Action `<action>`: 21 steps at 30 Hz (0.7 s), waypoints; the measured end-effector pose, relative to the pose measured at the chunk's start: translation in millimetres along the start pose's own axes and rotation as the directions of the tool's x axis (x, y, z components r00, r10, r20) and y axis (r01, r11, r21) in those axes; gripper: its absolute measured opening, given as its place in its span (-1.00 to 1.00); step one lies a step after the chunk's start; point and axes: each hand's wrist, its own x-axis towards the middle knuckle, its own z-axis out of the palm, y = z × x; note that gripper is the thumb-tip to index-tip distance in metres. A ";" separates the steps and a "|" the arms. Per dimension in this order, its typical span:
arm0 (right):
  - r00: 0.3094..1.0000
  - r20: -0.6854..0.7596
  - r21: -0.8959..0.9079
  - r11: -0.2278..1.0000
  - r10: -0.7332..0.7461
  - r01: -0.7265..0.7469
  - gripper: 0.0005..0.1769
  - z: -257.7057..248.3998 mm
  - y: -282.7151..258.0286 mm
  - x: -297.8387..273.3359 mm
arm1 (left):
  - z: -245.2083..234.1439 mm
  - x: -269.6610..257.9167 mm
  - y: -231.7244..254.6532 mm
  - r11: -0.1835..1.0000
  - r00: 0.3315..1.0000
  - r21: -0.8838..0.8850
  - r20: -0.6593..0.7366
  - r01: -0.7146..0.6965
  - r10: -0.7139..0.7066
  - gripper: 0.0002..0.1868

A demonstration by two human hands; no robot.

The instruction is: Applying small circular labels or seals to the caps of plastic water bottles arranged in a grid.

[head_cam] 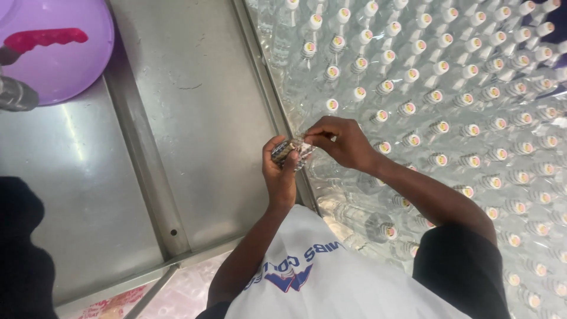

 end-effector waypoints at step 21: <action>0.838 -0.545 -0.606 0.703 -0.027 -0.371 -0.34 -200.9 224.3 82.9 | -209.3 -42.3 -28.9 0.892 0.897 -0.359 -0.237 0.276 -0.373 -0.43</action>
